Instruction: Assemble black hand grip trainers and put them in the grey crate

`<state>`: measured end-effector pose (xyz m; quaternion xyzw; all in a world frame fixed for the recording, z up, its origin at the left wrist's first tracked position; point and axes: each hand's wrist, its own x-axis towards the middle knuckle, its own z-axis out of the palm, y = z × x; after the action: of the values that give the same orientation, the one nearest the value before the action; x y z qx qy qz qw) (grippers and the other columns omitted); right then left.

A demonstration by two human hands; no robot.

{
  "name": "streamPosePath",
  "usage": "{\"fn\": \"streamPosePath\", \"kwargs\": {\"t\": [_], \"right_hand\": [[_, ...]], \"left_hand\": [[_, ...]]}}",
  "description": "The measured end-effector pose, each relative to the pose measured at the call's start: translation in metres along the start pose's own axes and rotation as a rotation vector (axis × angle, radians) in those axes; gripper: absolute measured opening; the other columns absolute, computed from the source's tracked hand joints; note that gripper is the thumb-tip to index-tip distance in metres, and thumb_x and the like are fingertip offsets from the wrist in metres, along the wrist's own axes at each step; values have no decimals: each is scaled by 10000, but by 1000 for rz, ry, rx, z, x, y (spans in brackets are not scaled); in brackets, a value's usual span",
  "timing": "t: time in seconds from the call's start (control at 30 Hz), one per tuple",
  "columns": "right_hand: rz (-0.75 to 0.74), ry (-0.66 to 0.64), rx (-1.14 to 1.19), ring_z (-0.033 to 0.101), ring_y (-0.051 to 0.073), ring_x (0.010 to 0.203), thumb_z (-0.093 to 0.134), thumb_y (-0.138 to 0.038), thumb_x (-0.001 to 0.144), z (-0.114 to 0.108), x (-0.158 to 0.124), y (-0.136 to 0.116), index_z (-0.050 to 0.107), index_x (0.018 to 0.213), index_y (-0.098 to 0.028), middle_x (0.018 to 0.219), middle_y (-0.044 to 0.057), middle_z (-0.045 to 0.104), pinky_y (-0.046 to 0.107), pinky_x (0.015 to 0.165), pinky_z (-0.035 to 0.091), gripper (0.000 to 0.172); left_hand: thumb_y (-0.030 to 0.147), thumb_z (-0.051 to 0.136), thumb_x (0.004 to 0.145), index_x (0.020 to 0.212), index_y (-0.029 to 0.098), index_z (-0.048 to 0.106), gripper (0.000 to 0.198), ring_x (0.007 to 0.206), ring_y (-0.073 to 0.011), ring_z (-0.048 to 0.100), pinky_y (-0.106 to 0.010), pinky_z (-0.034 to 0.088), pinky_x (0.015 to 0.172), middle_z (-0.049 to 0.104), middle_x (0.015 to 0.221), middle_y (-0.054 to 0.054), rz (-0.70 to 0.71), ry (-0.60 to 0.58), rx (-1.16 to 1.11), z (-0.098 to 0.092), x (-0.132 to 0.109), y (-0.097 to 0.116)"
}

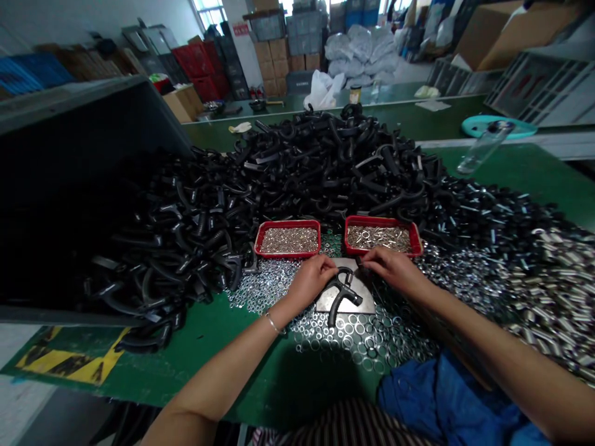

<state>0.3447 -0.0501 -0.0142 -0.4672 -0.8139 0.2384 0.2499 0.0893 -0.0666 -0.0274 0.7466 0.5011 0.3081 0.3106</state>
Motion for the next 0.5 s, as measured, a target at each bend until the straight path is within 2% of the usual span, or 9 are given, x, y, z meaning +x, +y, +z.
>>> {"fn": "streamPosePath", "kwargs": {"t": [0.13,0.23,0.37,0.5], "right_hand": [[-90,-53,-203,587,250,922,558,-300,950,19,6,-9,682,871,-195,897,80,687,385,853,459,181],[-76,-46,-269,564,260,929,567,-302,949,27,9,-6,694,866,-197,880,82,691,370,805,455,184],[-42,-40,-304,554,265,932,563,-315,958,30,9,-6,693,871,-199,883,78,699,359,782,450,195],[-71,-92,-385,553,266,911,548,-298,966,29,10,-11,688,882,-188,875,82,695,358,787,450,197]], "left_hand": [[278,605,930,828,183,646,146,867,-189,603,-340,492,826,646,890,-35,19,-25,76,11,-14,-3],[287,573,945,823,190,641,170,868,-217,600,-394,496,856,639,879,-48,38,-47,172,19,-15,-5],[302,534,958,833,204,637,189,889,-248,602,-432,492,881,638,874,-62,58,-36,255,24,-15,-7],[292,508,964,835,203,632,199,894,-266,605,-436,495,869,639,866,-76,77,-35,333,26,-15,-8]]}}
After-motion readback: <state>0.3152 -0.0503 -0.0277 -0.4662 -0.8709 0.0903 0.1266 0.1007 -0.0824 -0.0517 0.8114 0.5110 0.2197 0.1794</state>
